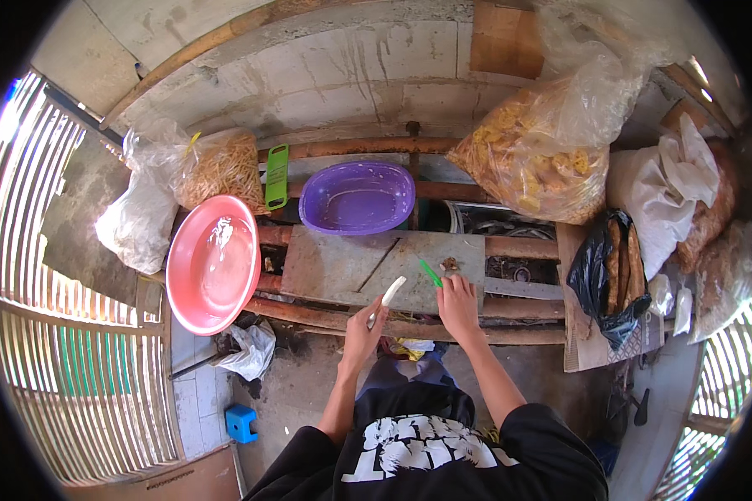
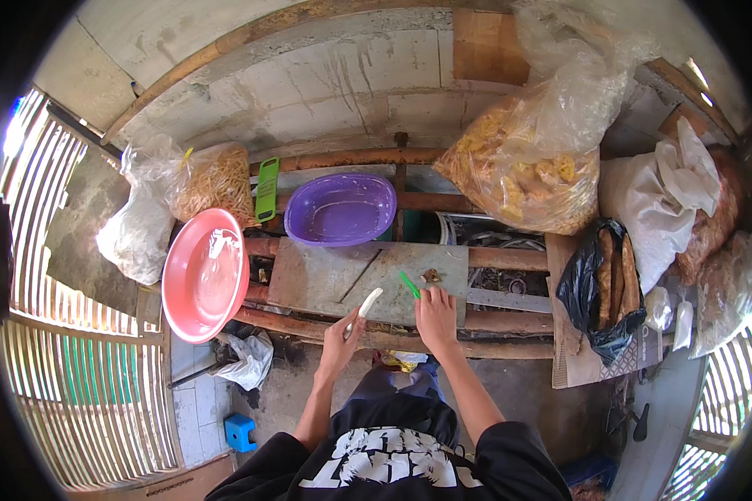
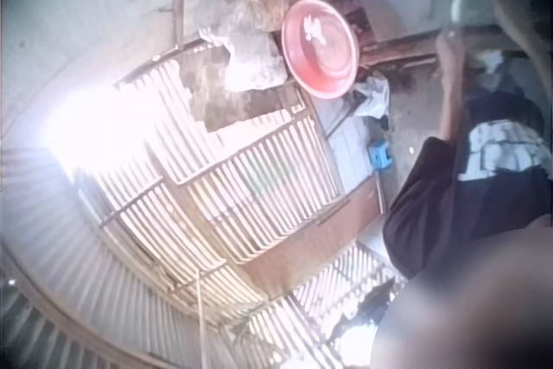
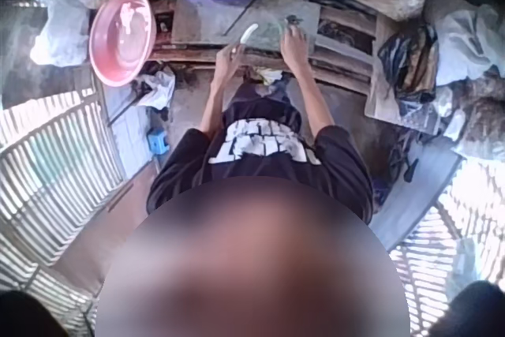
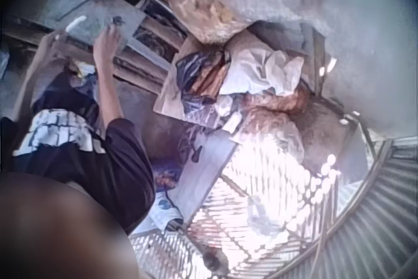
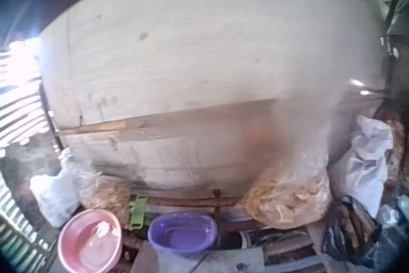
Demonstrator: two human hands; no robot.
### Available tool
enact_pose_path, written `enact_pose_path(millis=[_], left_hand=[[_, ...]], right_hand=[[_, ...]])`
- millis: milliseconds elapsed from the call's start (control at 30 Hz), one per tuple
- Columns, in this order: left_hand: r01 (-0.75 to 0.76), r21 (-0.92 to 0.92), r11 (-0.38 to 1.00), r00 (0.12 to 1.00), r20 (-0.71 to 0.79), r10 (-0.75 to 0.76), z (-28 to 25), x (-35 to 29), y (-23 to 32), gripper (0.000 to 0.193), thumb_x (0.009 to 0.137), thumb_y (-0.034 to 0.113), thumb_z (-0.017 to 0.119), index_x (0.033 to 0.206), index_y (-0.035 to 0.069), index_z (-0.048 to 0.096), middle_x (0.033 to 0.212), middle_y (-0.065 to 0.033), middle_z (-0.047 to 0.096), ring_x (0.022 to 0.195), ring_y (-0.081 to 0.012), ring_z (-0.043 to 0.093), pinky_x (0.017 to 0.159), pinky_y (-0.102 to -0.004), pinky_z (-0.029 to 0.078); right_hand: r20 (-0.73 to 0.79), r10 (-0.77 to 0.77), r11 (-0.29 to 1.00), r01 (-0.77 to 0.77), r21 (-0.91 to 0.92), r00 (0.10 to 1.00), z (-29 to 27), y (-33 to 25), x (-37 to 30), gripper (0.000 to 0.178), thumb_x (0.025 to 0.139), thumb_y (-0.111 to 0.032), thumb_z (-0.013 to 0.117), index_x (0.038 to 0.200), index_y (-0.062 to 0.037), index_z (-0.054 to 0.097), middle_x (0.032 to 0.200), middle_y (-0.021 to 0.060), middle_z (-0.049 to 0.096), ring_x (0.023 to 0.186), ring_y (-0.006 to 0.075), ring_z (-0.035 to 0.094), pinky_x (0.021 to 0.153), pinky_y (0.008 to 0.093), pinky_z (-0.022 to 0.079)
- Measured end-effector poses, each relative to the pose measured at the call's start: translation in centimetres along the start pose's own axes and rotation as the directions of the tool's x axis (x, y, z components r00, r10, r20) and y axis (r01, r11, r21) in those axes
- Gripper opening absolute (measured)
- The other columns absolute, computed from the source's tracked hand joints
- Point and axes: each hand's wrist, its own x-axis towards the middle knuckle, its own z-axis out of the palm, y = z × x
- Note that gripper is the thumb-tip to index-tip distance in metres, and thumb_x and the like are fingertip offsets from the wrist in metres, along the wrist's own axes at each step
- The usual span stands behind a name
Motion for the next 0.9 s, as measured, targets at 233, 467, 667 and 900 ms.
enact_pose_path(millis=[233, 467, 667, 900], left_hand=[[-0.026, 0.094, 0.995, 1.0, 0.005, 0.026, -1.3, 0.9, -0.6, 0.033, 0.082, 0.023, 0.052, 0.109, 0.003, 0.053, 0.087, -0.0182, 0.06, 0.081, -0.0294, 0.059, 0.069, -0.0327, 0.044], [-0.043, 0.054, 0.998, 0.997, 0.07, 0.039, 0.1, 2.8, -0.3, 0.033, 0.082, 0.024, 0.052, 0.109, 0.005, 0.053, 0.091, -0.0192, 0.059, 0.086, -0.0321, 0.057, 0.071, -0.0338, 0.045], [-0.092, 0.001, 0.996, 0.992, 0.084, 0.092, 1.9, 4.3, 0.2, 0.034, 0.083, 0.024, 0.052, 0.11, 0.004, 0.053, 0.085, -0.0194, 0.06, 0.074, -0.0235, 0.058, 0.066, -0.0313, 0.043], [-0.084, 0.016, 0.996, 0.996, 0.038, 0.084, 3.0, 3.5, 0.8, 0.031, 0.082, 0.024, 0.053, 0.107, 0.006, 0.055, 0.084, -0.0189, 0.059, 0.074, -0.032, 0.057, 0.064, -0.0342, 0.043]], right_hand=[[0.072, 0.279, 0.863, -0.283, 0.418, 0.958, -0.9, -0.6, 0.0, 0.027, 0.075, -0.012, 0.053, 0.098, -0.003, 0.042, 0.089, 0.0165, 0.047, 0.071, 0.0352, 0.054, 0.058, 0.0444, 0.043], [-0.083, 0.364, 0.904, -0.331, 0.269, 0.928, 0.4, 0.3, 2.5, 0.029, 0.071, -0.018, 0.06, 0.096, -0.0068, 0.048, 0.089, 0.0129, 0.051, 0.074, 0.0331, 0.056, 0.058, 0.0416, 0.045], [-0.048, 0.422, 0.894, -0.406, 0.186, 0.906, 1.5, 2.4, 2.5, 0.029, 0.07, -0.019, 0.061, 0.096, -0.0091, 0.05, 0.084, 0.0115, 0.055, 0.076, 0.0323, 0.056, 0.061, 0.0418, 0.046], [-0.215, 0.353, 0.883, -0.248, 0.4, 0.911, 0.8, 2.9, 5.3, 0.03, 0.069, -0.014, 0.062, 0.097, -0.0091, 0.052, 0.083, 0.0106, 0.056, 0.075, 0.0298, 0.057, 0.061, 0.0389, 0.045]])
